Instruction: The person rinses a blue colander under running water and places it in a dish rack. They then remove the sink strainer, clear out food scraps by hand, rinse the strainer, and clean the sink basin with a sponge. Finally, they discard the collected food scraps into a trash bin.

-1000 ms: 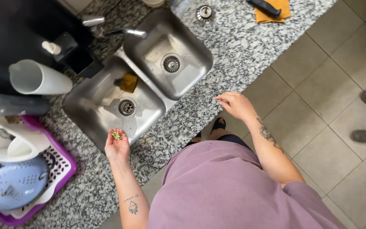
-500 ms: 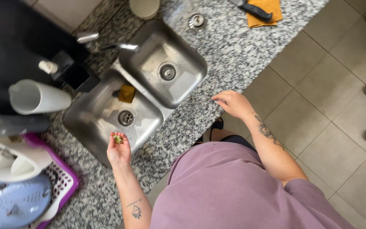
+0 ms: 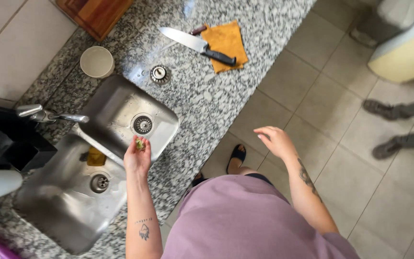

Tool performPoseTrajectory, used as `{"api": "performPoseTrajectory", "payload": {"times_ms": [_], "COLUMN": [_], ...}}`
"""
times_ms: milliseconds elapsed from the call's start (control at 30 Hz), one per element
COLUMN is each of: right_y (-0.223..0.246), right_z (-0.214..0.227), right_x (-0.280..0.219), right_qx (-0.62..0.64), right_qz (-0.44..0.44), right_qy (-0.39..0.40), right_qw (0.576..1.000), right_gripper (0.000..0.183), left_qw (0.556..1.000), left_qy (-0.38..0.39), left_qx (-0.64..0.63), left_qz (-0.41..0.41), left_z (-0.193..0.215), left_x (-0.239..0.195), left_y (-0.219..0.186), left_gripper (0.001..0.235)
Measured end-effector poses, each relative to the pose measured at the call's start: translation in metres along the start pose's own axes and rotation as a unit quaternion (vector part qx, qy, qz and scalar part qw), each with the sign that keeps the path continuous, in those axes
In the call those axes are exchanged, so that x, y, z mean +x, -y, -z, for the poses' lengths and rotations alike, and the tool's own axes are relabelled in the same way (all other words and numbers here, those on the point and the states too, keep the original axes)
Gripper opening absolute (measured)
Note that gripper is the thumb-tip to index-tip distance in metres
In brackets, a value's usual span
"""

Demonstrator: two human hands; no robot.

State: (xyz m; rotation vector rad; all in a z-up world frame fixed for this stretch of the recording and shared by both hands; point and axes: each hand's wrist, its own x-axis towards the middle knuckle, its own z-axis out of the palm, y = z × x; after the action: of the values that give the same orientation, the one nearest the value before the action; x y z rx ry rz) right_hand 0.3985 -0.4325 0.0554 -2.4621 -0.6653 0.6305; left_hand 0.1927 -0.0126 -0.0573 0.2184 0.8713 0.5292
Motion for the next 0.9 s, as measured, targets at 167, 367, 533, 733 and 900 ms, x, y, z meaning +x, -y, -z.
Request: {"api": "performPoseTrajectory", "payload": {"times_ms": [167, 367, 533, 733, 900], "right_y": [-0.062, -0.055, -0.015, 0.067, 0.102], "right_z": [0.044, 0.056, 0.027, -0.017, -0.062], "right_x": [0.022, 0.069, 0.111, 0.118, 0.111], "right_qx": [-0.009, -0.016, -0.015, 0.003, -0.002], "right_qz": [0.030, 0.093, 0.207, 0.319, 0.336], "right_qy": [-0.016, 0.034, 0.101, 0.152, 0.161], "right_qw": [0.999, 0.995, 0.973, 0.935, 0.928], "right_gripper": [0.022, 0.023, 0.025, 0.024, 0.024], "left_qw": [0.999, 0.989, 0.967, 0.944, 0.936], "left_qy": [0.005, -0.024, -0.061, -0.084, -0.083], "left_qx": [-0.033, -0.109, -0.166, -0.205, -0.238], "left_qz": [-0.017, -0.100, -0.182, -0.246, -0.247], "left_z": [-0.057, -0.005, 0.074, 0.139, 0.175], "left_x": [-0.009, -0.047, -0.091, -0.148, -0.178], "left_y": [0.051, 0.053, 0.043, 0.027, -0.004], "left_gripper": [0.016, 0.015, 0.016, 0.019, 0.018]}}
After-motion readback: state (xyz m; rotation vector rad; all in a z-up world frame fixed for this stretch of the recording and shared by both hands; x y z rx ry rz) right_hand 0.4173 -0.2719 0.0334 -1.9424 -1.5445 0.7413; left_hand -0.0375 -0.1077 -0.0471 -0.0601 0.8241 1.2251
